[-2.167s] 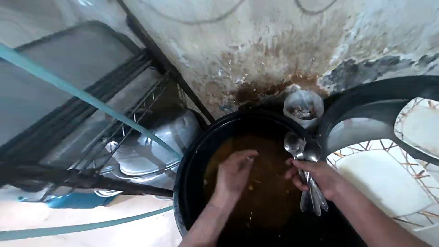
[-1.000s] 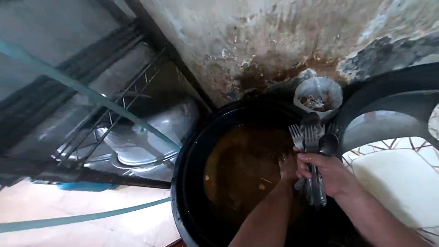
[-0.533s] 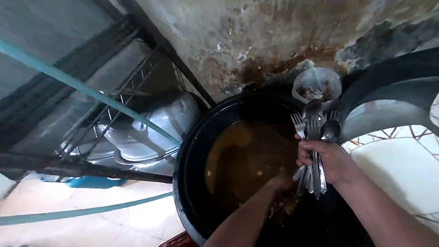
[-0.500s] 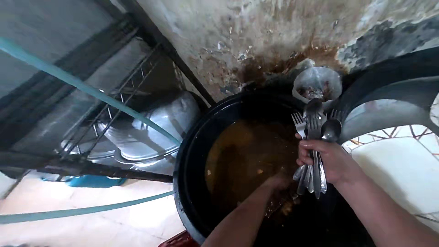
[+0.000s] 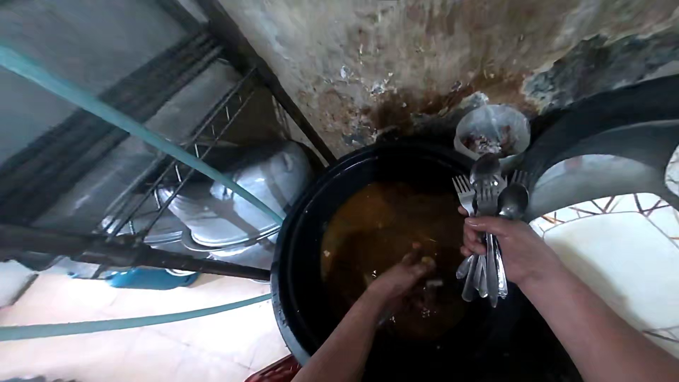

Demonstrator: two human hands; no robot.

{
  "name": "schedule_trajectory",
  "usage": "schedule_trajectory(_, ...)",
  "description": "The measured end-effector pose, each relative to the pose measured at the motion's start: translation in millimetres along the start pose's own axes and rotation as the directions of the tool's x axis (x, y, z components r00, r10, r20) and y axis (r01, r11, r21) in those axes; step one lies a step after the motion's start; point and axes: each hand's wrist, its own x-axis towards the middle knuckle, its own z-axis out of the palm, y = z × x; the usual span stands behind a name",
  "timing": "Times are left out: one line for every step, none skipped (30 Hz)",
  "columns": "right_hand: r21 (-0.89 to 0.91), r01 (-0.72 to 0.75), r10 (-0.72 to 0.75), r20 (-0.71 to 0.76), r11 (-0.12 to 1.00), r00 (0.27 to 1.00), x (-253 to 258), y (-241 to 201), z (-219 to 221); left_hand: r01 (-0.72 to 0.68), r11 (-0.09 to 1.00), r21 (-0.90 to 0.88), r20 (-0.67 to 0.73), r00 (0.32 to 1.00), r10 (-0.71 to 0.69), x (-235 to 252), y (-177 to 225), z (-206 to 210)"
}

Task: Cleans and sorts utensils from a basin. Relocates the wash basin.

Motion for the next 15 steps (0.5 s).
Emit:
schedule_trajectory(-0.001, 0.003, -0.003, -0.003, 1.0, 1.0, 0, 0, 0, -0.011, 0.994, 0.105, -0.077, 0.997, 0.019, -2, 2, -3)
schedule_trajectory(-0.009, 0.004, -0.004, 0.0, 1.0, 1.0, 0, 0, 0, -0.008, 0.97, 0.241, -0.168, 0.985, 0.05, -2, 3, -5)
schedule_trajectory(-0.02, 0.008, -0.008, -0.001, 1.0, 1.0, 0, 0, 0, 0.015, 0.911, 0.413, -0.234, 0.968, 0.09, -2, 2, -6)
schedule_trajectory(-0.03, 0.013, -0.013, 0.0, 0.999, 1.0, 0, 0, 1, 0.061, 0.808, 0.586, -0.279, 0.952, 0.13, 0, -2, -6)
schedule_trajectory(-0.043, 0.018, -0.017, 0.003, 0.999, 1.0, 0, 0, 1, 0.115, 0.699, 0.706, -0.302, 0.941, 0.15, 1, -7, -5)
schedule_trajectory(-0.045, 0.018, -0.018, 0.009, 0.999, 1.0, 0, 0, 0, 0.155, 0.611, 0.776, -0.302, 0.942, 0.144, 1, -12, -2)
schedule_trajectory(-0.042, 0.015, -0.014, 0.014, 0.999, 1.0, 0, 0, -1, 0.168, 0.561, 0.811, -0.287, 0.949, 0.13, 0, -18, 1)
schedule_trajectory(-0.035, 0.015, -0.015, 0.012, 0.999, 1.0, 1, 0, -1, 0.156, 0.561, 0.813, -0.275, 0.952, 0.133, -2, -23, 2)
schedule_trajectory(-0.033, 0.01, -0.01, 0.001, 0.999, 1.0, 0, -1, 0, 0.141, 0.605, 0.784, -0.271, 0.954, 0.128, -3, -24, 0)
schedule_trajectory(-0.032, 0.004, -0.005, -0.006, 0.999, 1.0, 0, -1, 1, 0.123, 0.693, 0.71, -0.282, 0.952, 0.12, -6, -21, -5)
schedule_trajectory(-0.037, -0.006, 0.005, -0.016, 0.999, 1.0, 0, -1, 1, 0.101, 0.804, 0.585, -0.304, 0.947, 0.103, -10, -14, -12)
schedule_trajectory(-0.055, -0.02, 0.018, -0.035, 0.998, 0.999, 0, -1, 3, 0.043, 0.915, 0.402, -0.33, 0.939, 0.101, -14, -10, -18)
schedule_trajectory(-0.09, -0.037, 0.032, -0.05, 0.995, 0.998, -1, -1, 4, -0.04, 0.989, 0.145, -0.329, 0.94, 0.086, -18, -9, -22)
schedule_trajectory(-0.135, -0.059, 0.051, -0.062, 0.989, 0.997, -1, -1, 6, -0.084, 0.991, -0.105, -0.273, 0.961, 0.052, -23, -2, -23)
schedule_trajectory(-0.18, -0.08, 0.069, -0.067, 0.98, 0.995, -1, -1, 7, -0.091, 0.958, -0.272, -0.194, 0.98, 0.038, -29, 6, -23)
